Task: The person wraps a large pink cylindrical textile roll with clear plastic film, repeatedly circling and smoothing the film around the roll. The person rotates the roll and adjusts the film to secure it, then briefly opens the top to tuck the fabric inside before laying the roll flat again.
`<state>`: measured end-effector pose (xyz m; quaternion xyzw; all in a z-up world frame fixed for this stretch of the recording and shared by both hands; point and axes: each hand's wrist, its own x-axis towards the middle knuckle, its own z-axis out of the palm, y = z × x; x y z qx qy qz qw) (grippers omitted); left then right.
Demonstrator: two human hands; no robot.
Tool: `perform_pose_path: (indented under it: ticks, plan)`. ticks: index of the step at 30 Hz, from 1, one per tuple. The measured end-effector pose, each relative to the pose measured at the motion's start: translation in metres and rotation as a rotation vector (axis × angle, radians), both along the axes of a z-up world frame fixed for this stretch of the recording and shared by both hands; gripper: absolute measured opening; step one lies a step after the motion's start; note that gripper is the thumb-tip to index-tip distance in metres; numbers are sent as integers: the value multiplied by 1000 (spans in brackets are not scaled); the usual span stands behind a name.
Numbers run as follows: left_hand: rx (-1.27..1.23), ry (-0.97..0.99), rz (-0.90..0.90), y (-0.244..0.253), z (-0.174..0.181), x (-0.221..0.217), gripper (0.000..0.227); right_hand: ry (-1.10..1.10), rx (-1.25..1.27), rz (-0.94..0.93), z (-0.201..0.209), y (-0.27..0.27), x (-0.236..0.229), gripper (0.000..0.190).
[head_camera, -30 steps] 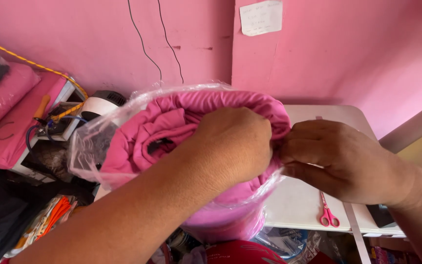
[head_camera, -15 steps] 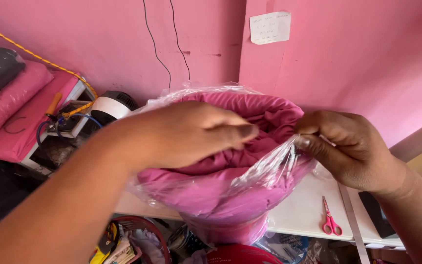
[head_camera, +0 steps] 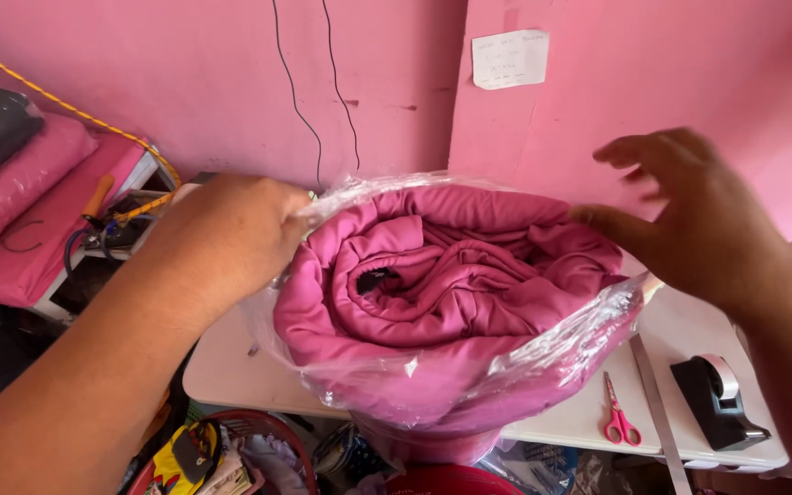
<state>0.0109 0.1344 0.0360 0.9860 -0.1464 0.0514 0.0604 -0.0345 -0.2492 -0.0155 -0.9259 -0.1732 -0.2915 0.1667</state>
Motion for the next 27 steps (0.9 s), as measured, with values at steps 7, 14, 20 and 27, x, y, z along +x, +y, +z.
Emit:
perform_pose_path:
  ticks: [7, 14, 20, 27]
  plan:
    - [1, -26, 109, -5, 40, -13, 21, 721, 193, -283, 5, 13, 13, 33]
    - [-181, -284, -24, 11, 26, 5, 15, 397, 340, -284, 13, -2, 7, 18]
    - [-319, -472, -257, 9, 9, 10, 10, 369, 156, -111, 24, 25, 37, 30]
    - [-580, -312, -267, 23, 5, 13, 11, 520, -264, -431, 22, 52, 46, 41]
